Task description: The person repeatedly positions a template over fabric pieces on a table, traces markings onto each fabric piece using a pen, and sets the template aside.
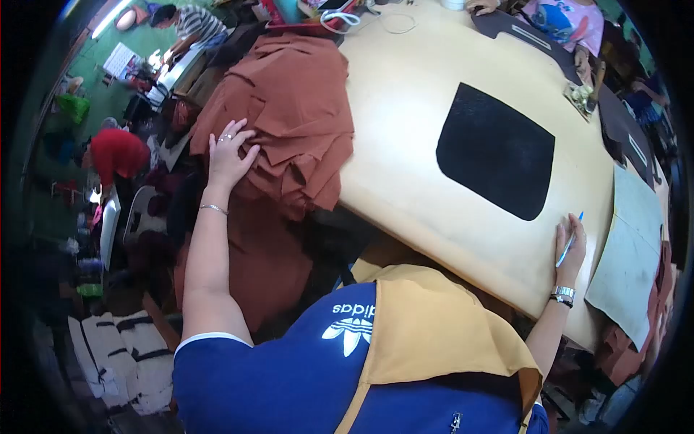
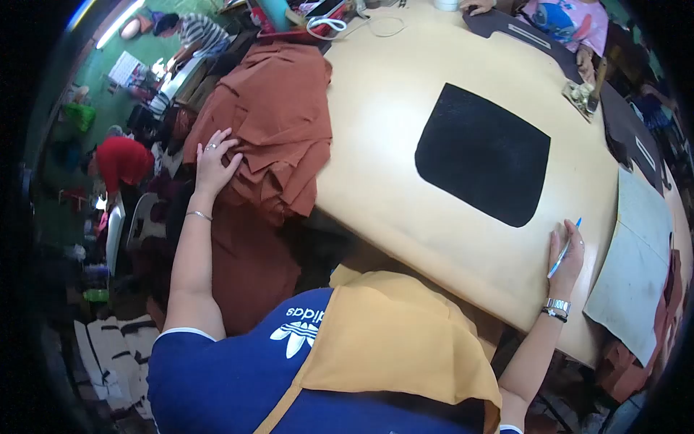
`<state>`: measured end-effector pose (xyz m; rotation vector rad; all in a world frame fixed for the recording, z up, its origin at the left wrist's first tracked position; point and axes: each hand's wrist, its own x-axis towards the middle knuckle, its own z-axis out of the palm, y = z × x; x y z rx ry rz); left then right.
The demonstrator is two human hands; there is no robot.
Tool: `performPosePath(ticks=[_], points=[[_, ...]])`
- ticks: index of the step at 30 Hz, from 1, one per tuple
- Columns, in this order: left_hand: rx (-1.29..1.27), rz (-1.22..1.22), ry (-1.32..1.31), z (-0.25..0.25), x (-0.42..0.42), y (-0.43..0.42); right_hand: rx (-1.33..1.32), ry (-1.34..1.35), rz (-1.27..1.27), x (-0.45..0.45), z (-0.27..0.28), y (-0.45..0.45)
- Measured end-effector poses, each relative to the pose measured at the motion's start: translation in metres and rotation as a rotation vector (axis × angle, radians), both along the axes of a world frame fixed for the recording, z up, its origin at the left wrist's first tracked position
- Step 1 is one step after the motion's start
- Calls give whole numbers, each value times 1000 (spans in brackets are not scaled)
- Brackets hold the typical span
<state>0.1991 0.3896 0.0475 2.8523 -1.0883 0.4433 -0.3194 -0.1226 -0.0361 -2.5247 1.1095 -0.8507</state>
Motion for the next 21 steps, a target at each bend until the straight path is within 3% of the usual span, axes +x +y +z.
performPosePath(ticks=[4, 7, 13, 14, 18, 21], points=[[9, -77, -26, 22, -2, -15, 59, -63, 7, 6, 8, 8], [-259, -184, 36, 27, -8, -33, 51, -77, 13, 2, 4, 3], [-7, -220, -46, 27, 7, -70, 60, -97, -8, 3, 4, 5], [-75, -280, -150, 27, 6, -83, 51, -95, -13, 5, 7, 7], [-543, -474, -88, 31, -15, -169, 97, -159, -29, 1, -9, -6], [-642, -681, -139, 26, -74, -251, 407, -516, -79, 11, 13, 13]])
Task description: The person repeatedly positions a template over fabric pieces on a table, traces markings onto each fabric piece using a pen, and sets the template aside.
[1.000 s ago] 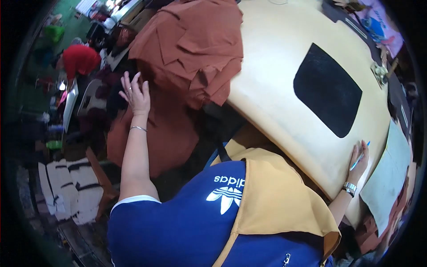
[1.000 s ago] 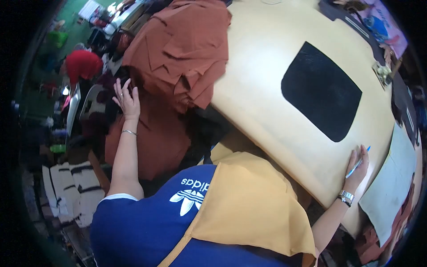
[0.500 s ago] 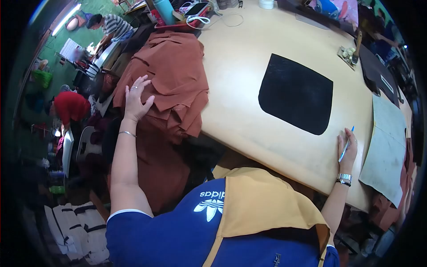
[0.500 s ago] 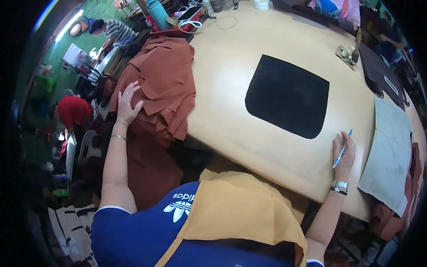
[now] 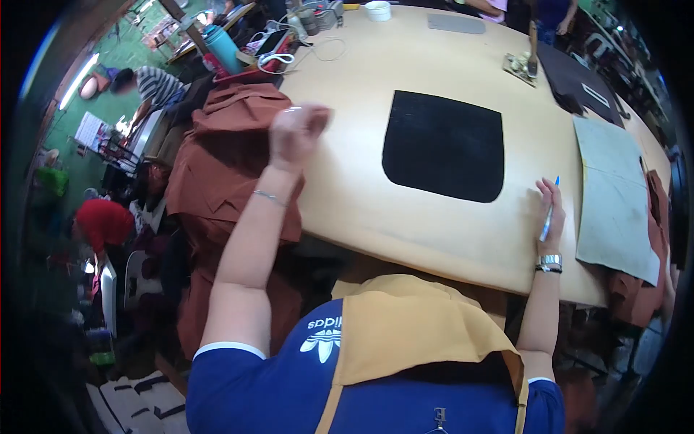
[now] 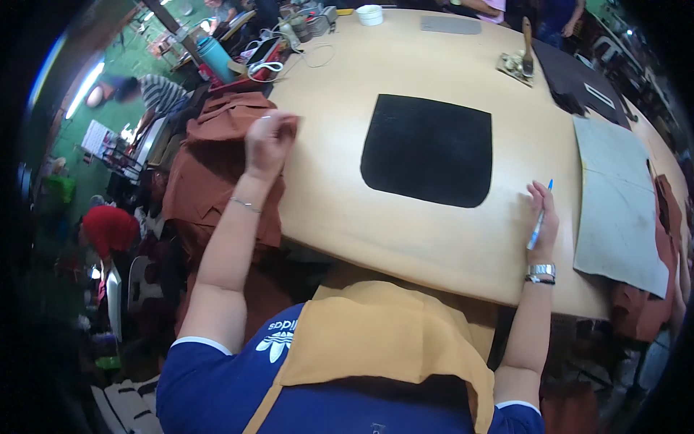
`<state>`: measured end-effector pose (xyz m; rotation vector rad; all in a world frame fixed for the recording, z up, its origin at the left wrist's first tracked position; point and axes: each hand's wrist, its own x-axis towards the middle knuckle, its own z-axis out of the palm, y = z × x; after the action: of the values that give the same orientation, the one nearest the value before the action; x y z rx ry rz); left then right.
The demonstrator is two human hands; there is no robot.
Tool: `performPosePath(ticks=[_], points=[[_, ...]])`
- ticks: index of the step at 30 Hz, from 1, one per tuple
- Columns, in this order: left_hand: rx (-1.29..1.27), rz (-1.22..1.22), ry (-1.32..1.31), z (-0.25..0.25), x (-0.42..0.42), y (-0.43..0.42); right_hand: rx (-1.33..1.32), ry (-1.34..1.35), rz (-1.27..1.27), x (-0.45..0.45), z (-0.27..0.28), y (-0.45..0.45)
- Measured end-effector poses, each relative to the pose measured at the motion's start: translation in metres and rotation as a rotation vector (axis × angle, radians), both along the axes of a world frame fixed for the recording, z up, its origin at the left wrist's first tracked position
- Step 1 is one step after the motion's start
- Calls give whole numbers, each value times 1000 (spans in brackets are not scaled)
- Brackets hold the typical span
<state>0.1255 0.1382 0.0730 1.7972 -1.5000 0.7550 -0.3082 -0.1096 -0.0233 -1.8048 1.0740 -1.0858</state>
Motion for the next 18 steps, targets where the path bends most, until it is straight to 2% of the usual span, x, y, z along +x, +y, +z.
performPosePath(ticks=[1, 2, 4, 5, 6, 9, 10, 11, 13, 16, 17, 18], points=[[18, -117, 18, 2, -33, -24, 5, 80, 19, -1, 6, 5], [-8, -283, 42, -8, -55, -48, -80, 82, 116, 1, 10, 12], [52, -433, 150, -18, -117, -71, -247, 91, 306, 15, 15, 39], [105, -554, 214, -25, -142, -77, -358, 147, 373, 30, 37, 64], [120, -644, 243, -29, -167, -79, -428, 91, 450, 43, 44, 77], [154, -637, 269, -50, -205, -75, -237, 71, 549, 61, 29, 93], [167, -619, 303, -54, -204, -70, -243, 171, 564, 59, 22, 89], [181, -597, 336, -58, -202, -64, -194, 159, 537, 56, 22, 88], [219, -440, 288, -65, -190, -50, -98, 126, 487, 52, 25, 88], [283, -312, 261, -78, -172, -29, -309, 41, 486, 53, 35, 90], [300, -288, 259, -79, -170, -27, -300, -9, 450, 57, 42, 97], [279, -295, 224, -80, -172, -27, -384, 53, 452, 59, 47, 103]])
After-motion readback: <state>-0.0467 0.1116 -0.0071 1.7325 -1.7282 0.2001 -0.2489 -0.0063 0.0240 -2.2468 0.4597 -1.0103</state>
